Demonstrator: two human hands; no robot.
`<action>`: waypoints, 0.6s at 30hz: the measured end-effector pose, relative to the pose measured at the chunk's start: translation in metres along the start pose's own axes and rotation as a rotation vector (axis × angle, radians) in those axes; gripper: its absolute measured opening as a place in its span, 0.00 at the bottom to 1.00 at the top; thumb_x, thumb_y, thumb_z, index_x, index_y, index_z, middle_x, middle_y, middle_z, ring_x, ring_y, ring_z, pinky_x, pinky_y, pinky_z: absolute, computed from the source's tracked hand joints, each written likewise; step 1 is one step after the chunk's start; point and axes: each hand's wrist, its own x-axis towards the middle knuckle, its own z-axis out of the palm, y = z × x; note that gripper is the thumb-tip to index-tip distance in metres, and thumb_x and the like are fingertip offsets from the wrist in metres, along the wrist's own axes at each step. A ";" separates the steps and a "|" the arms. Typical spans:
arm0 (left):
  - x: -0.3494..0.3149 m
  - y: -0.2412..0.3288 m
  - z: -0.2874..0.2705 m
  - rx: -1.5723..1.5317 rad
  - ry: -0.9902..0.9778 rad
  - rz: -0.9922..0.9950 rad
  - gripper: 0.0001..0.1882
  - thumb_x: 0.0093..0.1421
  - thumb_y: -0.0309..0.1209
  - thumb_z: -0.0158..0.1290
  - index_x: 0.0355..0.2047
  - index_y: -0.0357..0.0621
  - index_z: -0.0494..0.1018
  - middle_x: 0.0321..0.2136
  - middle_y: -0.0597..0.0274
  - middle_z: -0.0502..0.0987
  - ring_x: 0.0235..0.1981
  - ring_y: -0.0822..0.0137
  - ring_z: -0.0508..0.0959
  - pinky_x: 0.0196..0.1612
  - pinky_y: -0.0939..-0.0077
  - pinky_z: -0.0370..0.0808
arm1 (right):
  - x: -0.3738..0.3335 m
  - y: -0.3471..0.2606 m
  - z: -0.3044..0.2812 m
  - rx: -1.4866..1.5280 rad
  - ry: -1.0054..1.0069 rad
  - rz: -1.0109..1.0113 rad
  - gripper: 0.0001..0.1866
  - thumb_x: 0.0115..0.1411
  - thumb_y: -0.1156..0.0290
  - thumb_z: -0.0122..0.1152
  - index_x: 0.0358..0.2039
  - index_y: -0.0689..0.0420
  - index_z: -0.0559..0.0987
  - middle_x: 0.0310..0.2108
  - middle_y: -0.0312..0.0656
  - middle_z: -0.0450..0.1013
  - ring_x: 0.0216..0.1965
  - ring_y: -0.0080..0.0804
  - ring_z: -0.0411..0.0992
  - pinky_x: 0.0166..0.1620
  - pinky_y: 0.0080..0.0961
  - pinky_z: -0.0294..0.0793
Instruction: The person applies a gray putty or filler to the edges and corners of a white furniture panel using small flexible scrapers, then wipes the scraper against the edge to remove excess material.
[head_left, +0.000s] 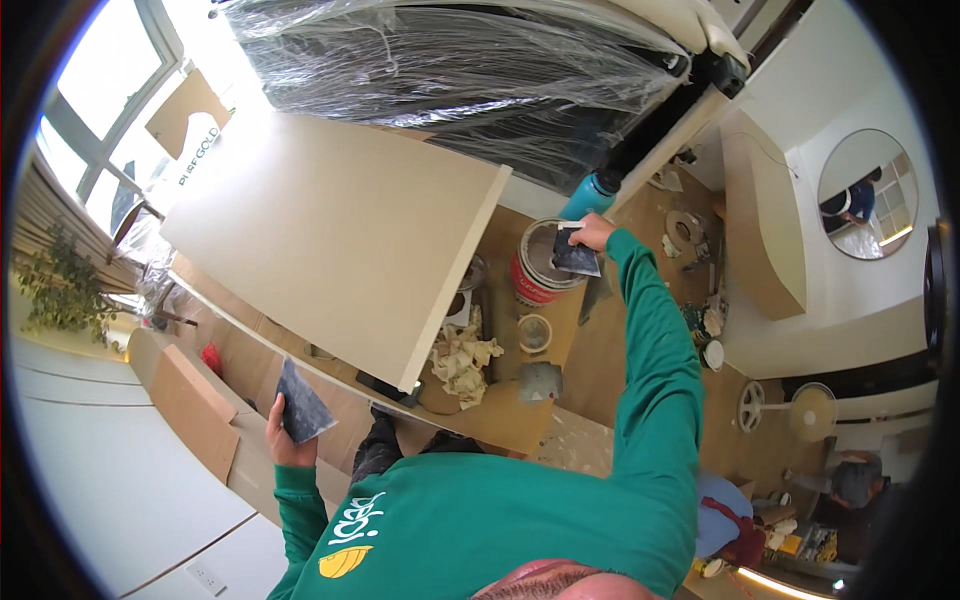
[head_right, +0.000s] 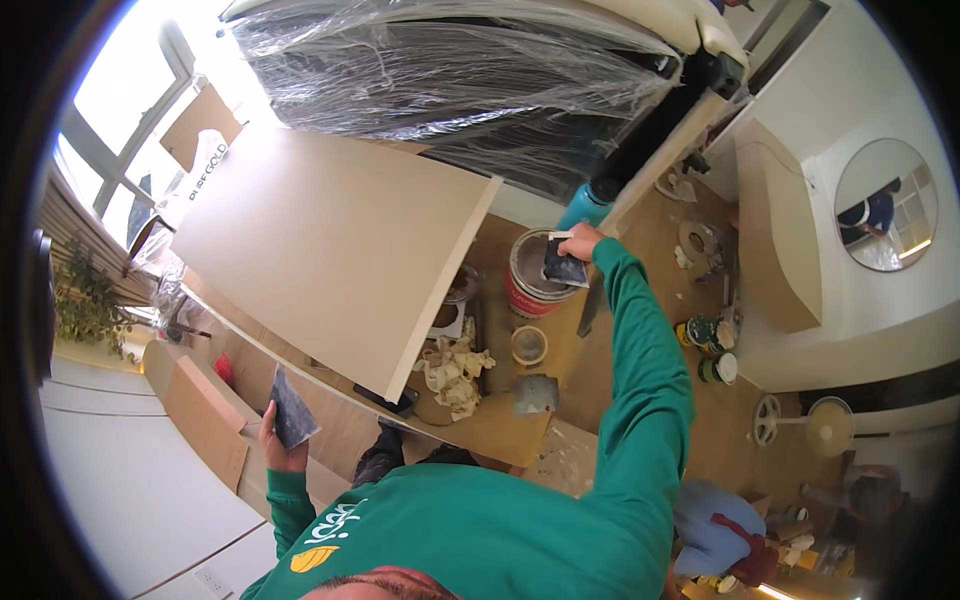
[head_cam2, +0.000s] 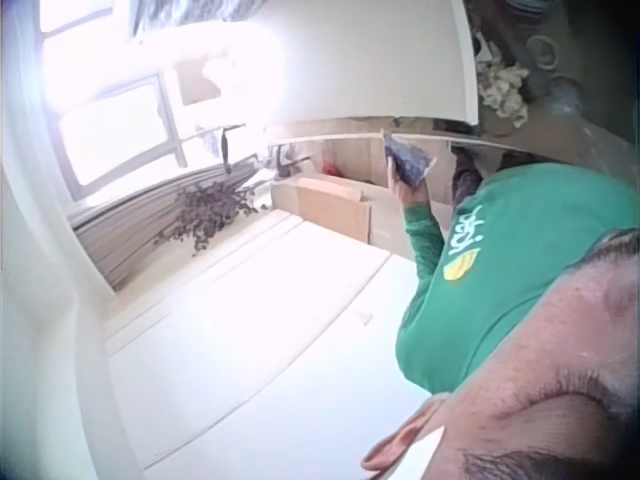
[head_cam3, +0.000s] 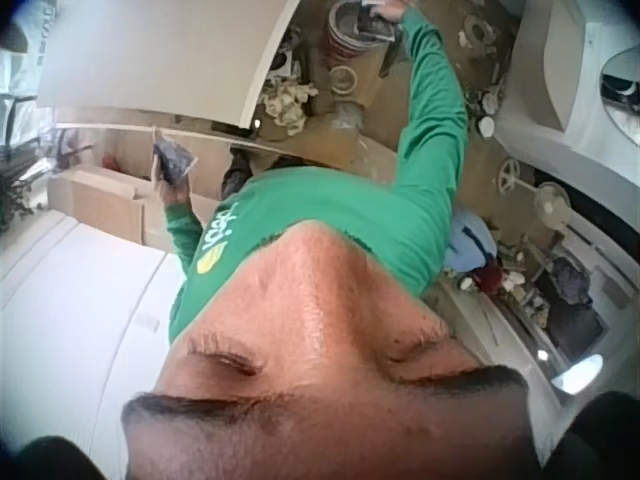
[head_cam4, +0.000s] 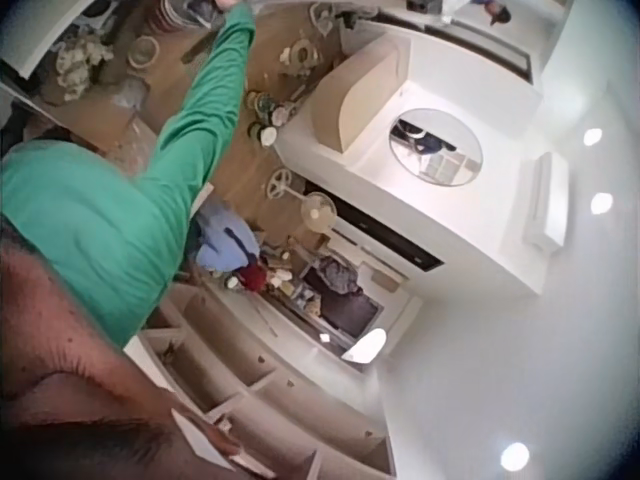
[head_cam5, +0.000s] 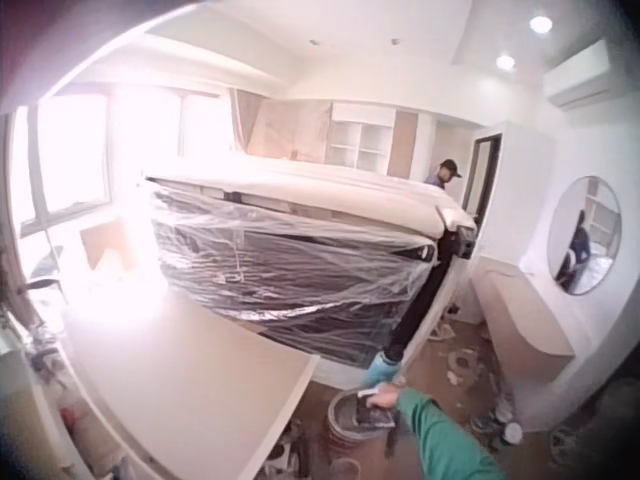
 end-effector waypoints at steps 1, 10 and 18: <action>0.007 -0.006 0.008 -0.003 -0.051 -0.013 0.14 0.71 0.34 0.52 0.52 0.41 0.78 0.47 0.57 0.84 0.47 0.61 0.85 0.55 0.63 0.81 | -0.007 -0.003 -0.002 0.035 0.020 -0.041 0.17 0.52 0.64 0.71 0.37 0.65 0.85 0.28 0.43 0.81 0.26 0.33 0.78 0.30 0.35 0.78; 0.072 -0.095 0.178 0.197 -0.365 -0.212 0.18 0.72 0.38 0.51 0.55 0.38 0.75 0.46 0.58 0.83 0.46 0.62 0.84 0.53 0.65 0.81 | -0.118 -0.012 -0.065 0.214 0.185 -0.244 0.15 0.59 0.66 0.69 0.38 0.67 0.84 0.30 0.36 0.80 0.31 0.22 0.74 0.39 0.25 0.74; 0.112 -0.188 0.284 0.416 -0.477 -0.529 0.17 0.75 0.41 0.48 0.53 0.40 0.74 0.43 0.58 0.84 0.42 0.65 0.85 0.50 0.64 0.84 | -0.258 -0.100 -0.069 0.180 0.300 -0.529 0.15 0.63 0.71 0.64 0.48 0.64 0.83 0.33 0.37 0.80 0.35 0.25 0.75 0.43 0.26 0.75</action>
